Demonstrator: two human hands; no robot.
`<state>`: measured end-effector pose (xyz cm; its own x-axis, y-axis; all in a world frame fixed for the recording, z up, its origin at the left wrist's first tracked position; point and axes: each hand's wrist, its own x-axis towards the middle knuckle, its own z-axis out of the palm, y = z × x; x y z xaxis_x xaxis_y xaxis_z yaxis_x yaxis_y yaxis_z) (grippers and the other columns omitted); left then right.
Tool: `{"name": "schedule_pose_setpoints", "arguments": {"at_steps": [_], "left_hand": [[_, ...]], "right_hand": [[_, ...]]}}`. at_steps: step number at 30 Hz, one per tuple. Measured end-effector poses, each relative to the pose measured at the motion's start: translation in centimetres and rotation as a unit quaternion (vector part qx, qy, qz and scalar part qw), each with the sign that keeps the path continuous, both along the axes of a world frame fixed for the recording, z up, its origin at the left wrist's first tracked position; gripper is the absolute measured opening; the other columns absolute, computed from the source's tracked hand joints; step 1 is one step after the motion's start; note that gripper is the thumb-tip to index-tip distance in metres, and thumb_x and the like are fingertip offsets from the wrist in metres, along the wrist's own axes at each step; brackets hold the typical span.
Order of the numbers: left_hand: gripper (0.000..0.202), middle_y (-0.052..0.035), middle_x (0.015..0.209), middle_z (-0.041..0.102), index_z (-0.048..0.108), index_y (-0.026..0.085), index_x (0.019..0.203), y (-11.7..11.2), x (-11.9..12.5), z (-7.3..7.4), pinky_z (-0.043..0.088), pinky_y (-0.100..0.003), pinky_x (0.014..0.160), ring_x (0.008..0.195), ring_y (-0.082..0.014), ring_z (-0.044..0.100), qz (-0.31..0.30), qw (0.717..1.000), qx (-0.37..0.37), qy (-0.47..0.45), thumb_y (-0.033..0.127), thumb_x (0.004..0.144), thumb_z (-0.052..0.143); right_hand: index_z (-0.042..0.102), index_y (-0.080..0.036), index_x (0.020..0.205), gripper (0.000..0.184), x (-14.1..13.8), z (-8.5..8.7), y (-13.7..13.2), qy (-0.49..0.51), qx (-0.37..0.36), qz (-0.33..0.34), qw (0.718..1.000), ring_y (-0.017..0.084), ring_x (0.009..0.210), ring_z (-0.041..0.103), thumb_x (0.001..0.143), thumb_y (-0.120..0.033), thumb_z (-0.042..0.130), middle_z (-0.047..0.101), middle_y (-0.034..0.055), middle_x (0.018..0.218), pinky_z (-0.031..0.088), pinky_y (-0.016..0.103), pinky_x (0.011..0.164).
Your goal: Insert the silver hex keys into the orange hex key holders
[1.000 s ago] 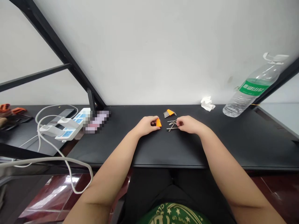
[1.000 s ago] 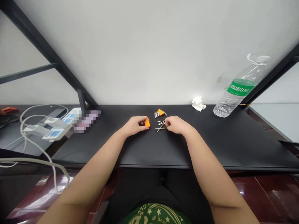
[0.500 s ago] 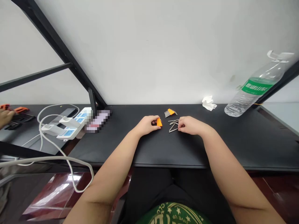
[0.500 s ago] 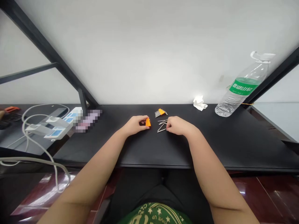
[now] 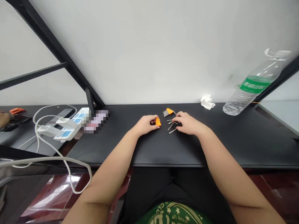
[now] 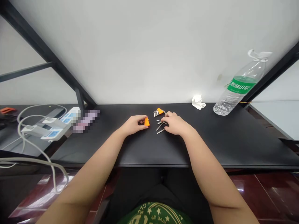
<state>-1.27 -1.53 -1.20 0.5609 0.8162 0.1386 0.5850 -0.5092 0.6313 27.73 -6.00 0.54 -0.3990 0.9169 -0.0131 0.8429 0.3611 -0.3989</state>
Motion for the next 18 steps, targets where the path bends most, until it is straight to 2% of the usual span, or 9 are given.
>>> {"name": "schedule_pose_setpoints", "arguments": {"at_steps": [4,9,14,18], "left_hand": [[0.038,0.0005,0.096,0.070,0.071,0.024,0.113,0.0,0.0,0.0,0.052,-0.030,0.082,0.086,-0.0183,0.063,0.002,1.000,-0.006,-0.006,0.039,0.079,0.079],[0.040,-0.0002,0.100,0.071,0.071,0.023,0.114,0.0,0.0,-0.3,0.053,-0.030,0.084,0.088,-0.0184,0.064,0.006,1.000,-0.016,-0.021,0.038,0.078,0.080],[0.039,0.0002,0.101,0.071,0.071,0.025,0.114,0.2,-0.1,-0.6,0.053,-0.031,0.085,0.089,-0.0189,0.065,0.004,1.000,-0.020,-0.021,0.037,0.077,0.080],[0.042,-0.0008,0.102,0.071,0.071,0.025,0.117,0.2,-0.1,-0.6,0.052,-0.032,0.085,0.090,-0.0198,0.064,0.007,1.000,-0.016,-0.009,0.038,0.078,0.079]], "right_hand": [[0.075,-0.025,0.123,0.038,-0.7,-0.2,0.1,-0.021,-0.018,0.033,0.999,0.031,0.124,0.053,0.087,-0.018,0.065,0.060,0.0113,0.137,0.050,0.042,0.099],[0.077,-0.022,0.119,0.033,-1.4,0.4,-0.5,-0.030,-0.032,0.048,0.998,0.030,0.119,0.055,0.091,-0.019,0.060,0.065,0.0111,0.127,0.049,0.040,0.097],[0.076,-0.026,0.113,0.027,-1.0,1.0,-1.0,-0.014,-0.056,0.065,0.996,0.030,0.120,0.056,0.087,-0.028,0.068,0.064,0.0083,0.129,0.051,0.037,0.091],[0.072,-0.024,0.107,0.025,-1.3,0.7,-1.0,-0.008,-0.068,0.078,0.995,0.027,0.116,0.058,0.084,-0.018,0.066,0.065,0.0077,0.124,0.050,0.033,0.086]]}}
